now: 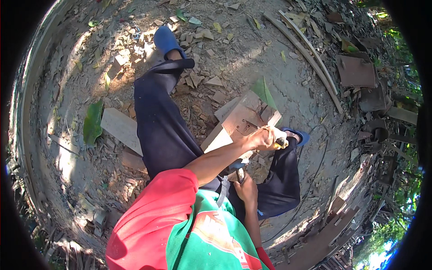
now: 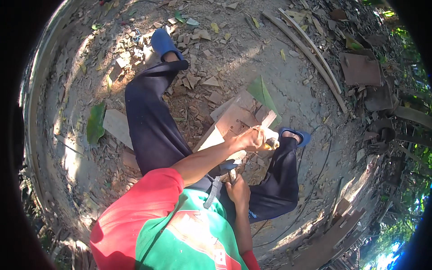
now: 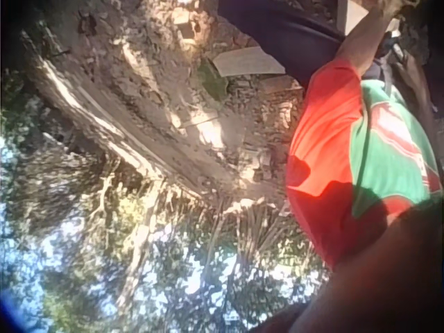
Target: The person uses a hammer and a chisel to shape a piece of wood held on a larger wooden block.
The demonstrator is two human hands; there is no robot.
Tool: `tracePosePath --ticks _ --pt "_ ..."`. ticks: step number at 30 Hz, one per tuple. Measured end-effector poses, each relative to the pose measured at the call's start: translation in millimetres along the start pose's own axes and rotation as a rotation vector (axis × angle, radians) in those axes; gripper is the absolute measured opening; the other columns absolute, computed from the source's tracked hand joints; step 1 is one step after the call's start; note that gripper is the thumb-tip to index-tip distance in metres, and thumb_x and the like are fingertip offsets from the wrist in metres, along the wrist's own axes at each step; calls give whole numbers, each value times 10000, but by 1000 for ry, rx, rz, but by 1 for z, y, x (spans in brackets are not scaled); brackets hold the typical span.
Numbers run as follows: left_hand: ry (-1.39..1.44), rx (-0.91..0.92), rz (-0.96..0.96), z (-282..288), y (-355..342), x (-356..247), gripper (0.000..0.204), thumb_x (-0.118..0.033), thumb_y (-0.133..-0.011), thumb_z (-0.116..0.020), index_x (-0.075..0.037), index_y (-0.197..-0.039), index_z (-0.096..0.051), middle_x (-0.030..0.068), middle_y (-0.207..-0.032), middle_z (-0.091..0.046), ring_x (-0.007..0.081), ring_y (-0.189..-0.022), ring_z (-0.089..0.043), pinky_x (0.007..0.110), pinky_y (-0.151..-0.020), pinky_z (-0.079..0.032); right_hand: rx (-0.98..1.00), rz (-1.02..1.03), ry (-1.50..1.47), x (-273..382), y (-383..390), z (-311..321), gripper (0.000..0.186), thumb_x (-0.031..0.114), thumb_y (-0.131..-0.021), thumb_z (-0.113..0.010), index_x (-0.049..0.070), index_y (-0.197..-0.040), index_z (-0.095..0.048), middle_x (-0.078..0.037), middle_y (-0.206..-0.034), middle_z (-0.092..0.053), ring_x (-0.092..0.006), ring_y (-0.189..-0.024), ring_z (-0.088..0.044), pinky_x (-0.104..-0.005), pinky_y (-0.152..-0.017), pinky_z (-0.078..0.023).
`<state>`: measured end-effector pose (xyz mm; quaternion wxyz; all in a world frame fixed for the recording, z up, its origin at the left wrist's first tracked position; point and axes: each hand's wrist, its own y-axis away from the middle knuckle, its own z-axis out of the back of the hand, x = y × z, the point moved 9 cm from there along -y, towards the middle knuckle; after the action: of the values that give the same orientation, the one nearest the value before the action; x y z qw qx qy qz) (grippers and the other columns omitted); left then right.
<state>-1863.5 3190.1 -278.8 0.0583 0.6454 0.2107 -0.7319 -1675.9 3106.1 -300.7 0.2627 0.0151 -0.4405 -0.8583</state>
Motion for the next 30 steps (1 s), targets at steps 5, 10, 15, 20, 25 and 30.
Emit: tracePosePath --ticks 5,10,15,20,25,30 --pt "195 -49 6 16 -7 -1 133 -194 -863 -629 -61 -871 -618 102 -794 -679 213 -715 -650 349 -671 -515 -48 26 10 -1 0 -1 360 244 -780 -734 22 -1023 -589 -243 -958 -676 -433 -953 -644 -506 -800 -509" --pt "66 -43 8 -1 -4 -1 126 -157 -857 -589 -39 -870 -630 100 -730 -633 224 -592 -600 335 -564 -478 -16 0 -68 -1 1 -1 407 226 -757 -700 -6 -1077 -602 -266 -978 -662 -430 -973 -634 -489 -810 -499" --pt "-17 -17 -17 -12 3 8 187 -151 -762 -687 -66 -926 -661 117 -810 -671 286 -733 -646 387 -686 -506 -39 25 -24 2 2 -1 391 228 -750 -697 1 -1054 -603 -264 -979 -660 -440 -968 -625 -495 -813 -495" --pt "124 20 -43 -3 6 -2 138 -135 -765 -670 -60 -860 -605 123 -768 -656 297 -707 -646 388 -668 -499 -44 51 6 2 -2 -2 366 256 -779 -728 21 -1017 -578 -241 -958 -674 -434 -953 -641 -511 -802 -504" --pt "-64 17 -104 -1 18 -15 122 -151 -755 -691 -78 -785 -597 132 -718 -635 305 -679 -628 409 -636 -471 -20 3 25 0 0 -2 358 250 -784 -730 22 -1014 -577 -241 -918 -679 -435 -921 -650 -513 -785 -510" --pt "85 4 -53 23 1 -16 143 -180 -755 -693 -86 -830 -617 87 -754 -658 285 -746 -663 391 -704 -514 0 6 26 1 -4 -3 362 248 -778 -732 21 -1015 -580 -243 -924 -680 -438 -920 -649 -517 -787 -508"
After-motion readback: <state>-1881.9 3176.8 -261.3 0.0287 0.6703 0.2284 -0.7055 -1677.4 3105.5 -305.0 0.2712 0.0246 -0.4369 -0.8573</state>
